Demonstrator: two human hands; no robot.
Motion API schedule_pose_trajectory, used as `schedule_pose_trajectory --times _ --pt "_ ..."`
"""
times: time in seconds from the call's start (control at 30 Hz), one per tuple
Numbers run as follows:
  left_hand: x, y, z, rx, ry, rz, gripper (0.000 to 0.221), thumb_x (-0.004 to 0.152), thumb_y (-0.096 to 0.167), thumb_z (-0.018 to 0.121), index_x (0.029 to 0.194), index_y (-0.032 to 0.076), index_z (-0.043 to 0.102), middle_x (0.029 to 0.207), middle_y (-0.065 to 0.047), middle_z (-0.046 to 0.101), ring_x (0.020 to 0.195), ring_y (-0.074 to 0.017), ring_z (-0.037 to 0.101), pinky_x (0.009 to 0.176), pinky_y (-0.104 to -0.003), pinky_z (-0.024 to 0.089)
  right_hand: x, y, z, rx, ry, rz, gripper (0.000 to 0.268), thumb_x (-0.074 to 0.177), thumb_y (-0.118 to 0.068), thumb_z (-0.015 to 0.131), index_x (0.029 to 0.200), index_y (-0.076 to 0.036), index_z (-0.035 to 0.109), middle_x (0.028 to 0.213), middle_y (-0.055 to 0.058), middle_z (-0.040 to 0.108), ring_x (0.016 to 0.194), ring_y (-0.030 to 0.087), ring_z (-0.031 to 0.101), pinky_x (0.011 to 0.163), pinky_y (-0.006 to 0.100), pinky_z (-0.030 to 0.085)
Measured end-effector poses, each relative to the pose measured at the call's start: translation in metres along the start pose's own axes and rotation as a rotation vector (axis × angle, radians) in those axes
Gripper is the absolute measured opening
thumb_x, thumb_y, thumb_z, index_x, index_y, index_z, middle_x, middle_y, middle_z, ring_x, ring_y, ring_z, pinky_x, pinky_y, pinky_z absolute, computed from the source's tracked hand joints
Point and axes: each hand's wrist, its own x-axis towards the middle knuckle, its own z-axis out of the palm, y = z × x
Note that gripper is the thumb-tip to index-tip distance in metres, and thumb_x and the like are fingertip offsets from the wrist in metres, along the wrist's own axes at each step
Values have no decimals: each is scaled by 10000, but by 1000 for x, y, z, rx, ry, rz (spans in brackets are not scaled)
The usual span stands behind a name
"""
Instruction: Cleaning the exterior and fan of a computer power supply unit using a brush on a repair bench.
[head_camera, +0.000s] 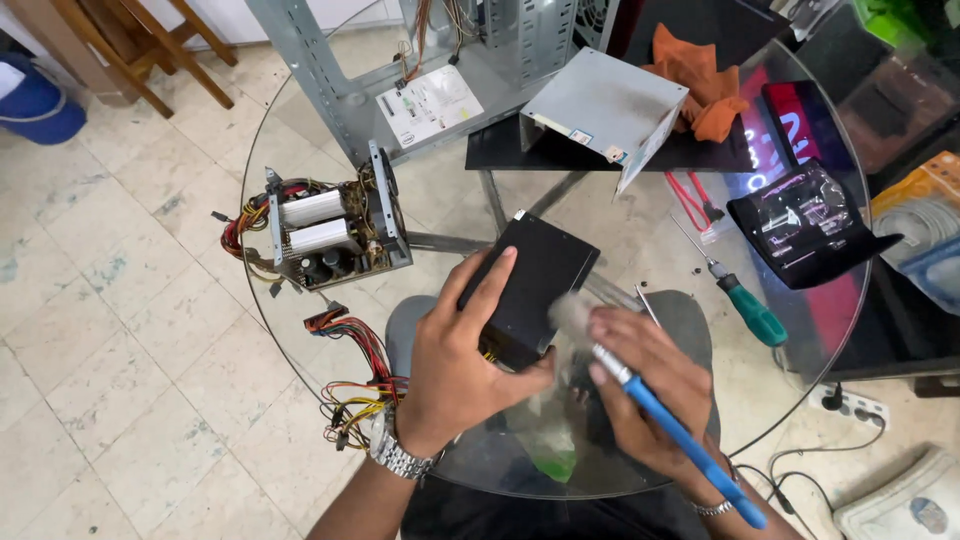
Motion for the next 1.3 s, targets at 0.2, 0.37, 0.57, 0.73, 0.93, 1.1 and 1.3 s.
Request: schedule_pose_trajectory --times 0.2,0.37,0.57,0.73,0.93,1.1,1.3 --pt "-5 -2 -5 -13 -58 -7 972 739 353 934 1534 109 430 1492 -209 527 1315 -366 635 991 -483 608 -3 21 5 -102 49 16 182 1000 -60 592 1130 56 645 1158 203 721 1073 373 751 926 395 651" --pt "-8 -3 -11 -83 -182 -67 1040 731 295 949 1568 101 363 1600 -189 416 1464 -369 485 1117 -493 523 -9 11 1 5 -35 -63 177 957 10 640 1121 77 651 1096 238 728 1058 428 754 962 486 666" --pt "-6 -1 -13 -22 -220 -64 969 830 432 799 1589 91 302 1624 -203 366 1423 -410 528 963 -494 566 -7 -7 -10 67 -198 -168 372 1022 -218 442 1083 88 644 1078 217 712 1048 412 731 924 472 673" --pt "-7 7 -15 75 -335 -73 1118 771 304 921 1607 81 213 1682 -194 249 1472 -436 452 901 -519 579 6 -17 -15 -214 -25 -157 130 977 -12 594 1086 7 663 1086 145 730 1027 348 741 935 424 633" --pt "3 14 -29 78 -460 -145 1159 744 285 917 1615 92 177 1704 -182 199 1375 -439 507 880 -534 532 -12 -7 -30 154 -292 -134 416 1079 -317 437 1085 29 668 1143 147 723 1084 364 741 911 446 708" --pt "20 26 -5 189 -109 -128 1076 724 730 721 1464 -9 470 1494 -279 515 1344 -428 559 934 -532 536 -1 23 -23 -112 62 221 201 983 -40 659 1153 65 679 1169 223 716 1115 343 719 1000 406 598" --pt "19 7 -5 -38 159 -265 880 663 299 865 1434 16 549 1244 -169 737 1069 -247 733 904 -348 561 -12 -11 20 200 -107 -32 375 1101 -218 369 1107 62 618 1138 195 648 1130 417 653 1007 504 563"
